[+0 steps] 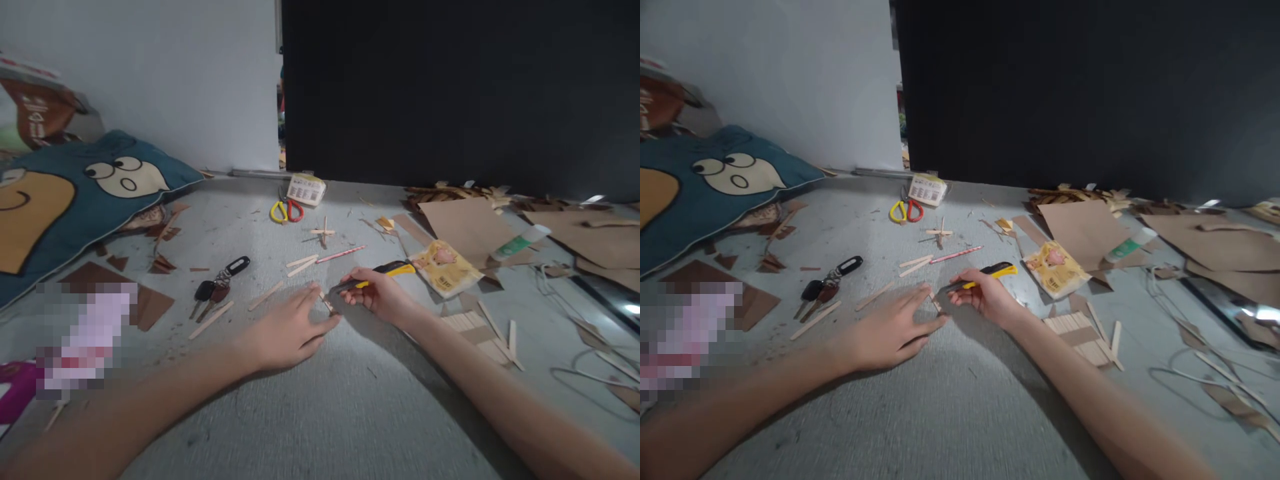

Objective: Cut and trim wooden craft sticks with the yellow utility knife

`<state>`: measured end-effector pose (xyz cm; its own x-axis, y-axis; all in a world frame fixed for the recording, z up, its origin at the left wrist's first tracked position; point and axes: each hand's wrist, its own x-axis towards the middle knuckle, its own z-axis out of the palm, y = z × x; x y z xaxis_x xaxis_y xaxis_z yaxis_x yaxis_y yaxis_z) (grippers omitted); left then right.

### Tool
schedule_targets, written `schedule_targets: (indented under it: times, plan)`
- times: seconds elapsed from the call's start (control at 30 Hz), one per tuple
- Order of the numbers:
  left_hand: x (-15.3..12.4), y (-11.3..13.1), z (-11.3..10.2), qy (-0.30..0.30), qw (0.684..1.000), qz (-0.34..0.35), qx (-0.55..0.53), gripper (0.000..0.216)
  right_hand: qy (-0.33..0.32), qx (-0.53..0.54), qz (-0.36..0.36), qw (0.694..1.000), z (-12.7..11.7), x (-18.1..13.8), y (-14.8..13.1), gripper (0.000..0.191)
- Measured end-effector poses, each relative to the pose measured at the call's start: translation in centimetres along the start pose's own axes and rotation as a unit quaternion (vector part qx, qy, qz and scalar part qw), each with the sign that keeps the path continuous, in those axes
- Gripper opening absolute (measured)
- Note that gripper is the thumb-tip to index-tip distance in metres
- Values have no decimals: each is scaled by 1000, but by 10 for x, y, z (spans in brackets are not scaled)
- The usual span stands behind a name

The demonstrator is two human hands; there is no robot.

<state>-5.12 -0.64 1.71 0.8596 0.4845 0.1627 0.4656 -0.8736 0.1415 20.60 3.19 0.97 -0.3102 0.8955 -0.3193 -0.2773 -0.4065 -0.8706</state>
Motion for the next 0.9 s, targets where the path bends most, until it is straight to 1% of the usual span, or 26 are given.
schedule_targets:
  times: [0.13,0.2,0.3,0.4,0.53,0.77,0.9]
  plan:
    - [0,1,-2,-6,1000,-3,9,43,-24,-59,-91,994,4,-4,7,26]
    - [0,1,-1,3,1000,-6,4,44,-13,-90,-123,988,4,-6,11,28]
    - [-2,-1,1,8,1000,-18,1,48,27,-108,-159,981,2,-6,14,31]
    - [-3,-5,4,11,999,-36,-4,52,47,-94,-162,981,0,-5,15,32]
    - [-4,-10,6,33,998,-42,-20,52,52,-100,-159,981,0,-3,17,32]
    - [-2,-10,3,37,998,-37,34,45,43,-100,-163,981,1,-3,16,34]
    - [-2,-9,7,80,996,-20,38,39,49,-104,-165,980,1,-4,16,35]
